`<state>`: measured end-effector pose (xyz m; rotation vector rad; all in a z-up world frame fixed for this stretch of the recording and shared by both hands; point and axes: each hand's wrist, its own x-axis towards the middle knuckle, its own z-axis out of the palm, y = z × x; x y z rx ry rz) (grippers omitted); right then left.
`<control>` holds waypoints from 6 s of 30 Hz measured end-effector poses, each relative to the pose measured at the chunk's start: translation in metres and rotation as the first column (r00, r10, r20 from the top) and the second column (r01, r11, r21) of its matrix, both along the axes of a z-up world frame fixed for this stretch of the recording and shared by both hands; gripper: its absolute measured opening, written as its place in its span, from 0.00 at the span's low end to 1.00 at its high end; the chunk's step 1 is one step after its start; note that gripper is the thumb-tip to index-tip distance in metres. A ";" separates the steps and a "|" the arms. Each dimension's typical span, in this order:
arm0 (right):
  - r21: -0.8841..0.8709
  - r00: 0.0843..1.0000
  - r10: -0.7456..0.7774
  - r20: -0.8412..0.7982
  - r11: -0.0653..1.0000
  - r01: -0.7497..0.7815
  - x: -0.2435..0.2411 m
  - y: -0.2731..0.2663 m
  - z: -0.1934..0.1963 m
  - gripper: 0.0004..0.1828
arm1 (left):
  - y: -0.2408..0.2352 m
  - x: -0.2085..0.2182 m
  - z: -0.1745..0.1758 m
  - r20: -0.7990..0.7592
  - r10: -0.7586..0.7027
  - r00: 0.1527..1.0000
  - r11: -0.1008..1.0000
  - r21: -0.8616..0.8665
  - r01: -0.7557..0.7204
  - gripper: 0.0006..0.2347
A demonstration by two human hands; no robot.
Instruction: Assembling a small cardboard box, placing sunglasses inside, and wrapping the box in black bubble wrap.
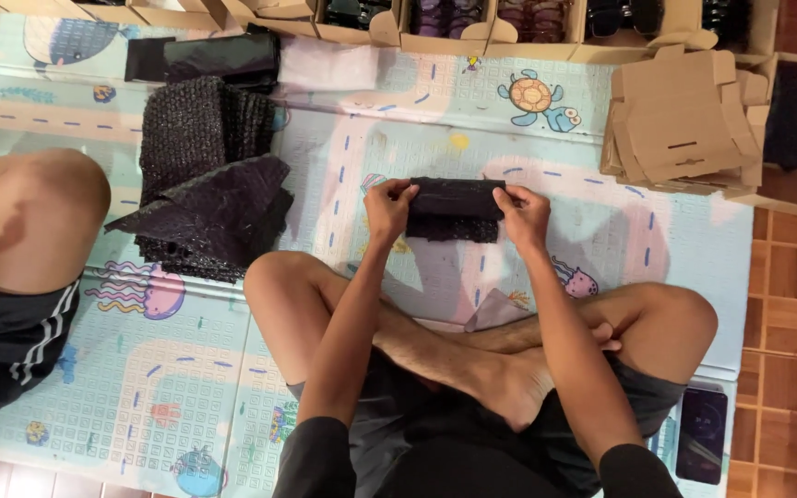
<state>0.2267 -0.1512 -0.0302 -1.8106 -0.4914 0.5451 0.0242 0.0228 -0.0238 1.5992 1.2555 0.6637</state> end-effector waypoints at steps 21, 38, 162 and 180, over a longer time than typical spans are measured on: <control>0.052 0.956 0.276 0.100 0.958 -0.282 -0.008 -0.023 0.025 0.15 | 0.014 -0.025 -0.018 -0.013 -0.300 0.954 0.947 -0.127 0.296 0.19; 0.051 0.923 0.370 0.109 0.925 -0.377 -0.005 -0.025 0.031 0.21 | 0.008 -0.032 0.045 0.003 -0.511 0.860 0.860 0.008 0.511 0.21; -0.508 0.690 0.697 0.193 0.673 -0.537 -0.006 -0.046 0.071 0.45 | -0.007 -0.047 0.068 -0.465 -0.639 0.613 0.725 -0.099 0.681 0.38; -0.374 0.766 0.598 0.235 0.783 -0.497 -0.020 -0.057 0.074 0.63 | -0.016 -0.047 0.063 -0.276 -0.564 0.778 0.824 -0.126 0.553 0.43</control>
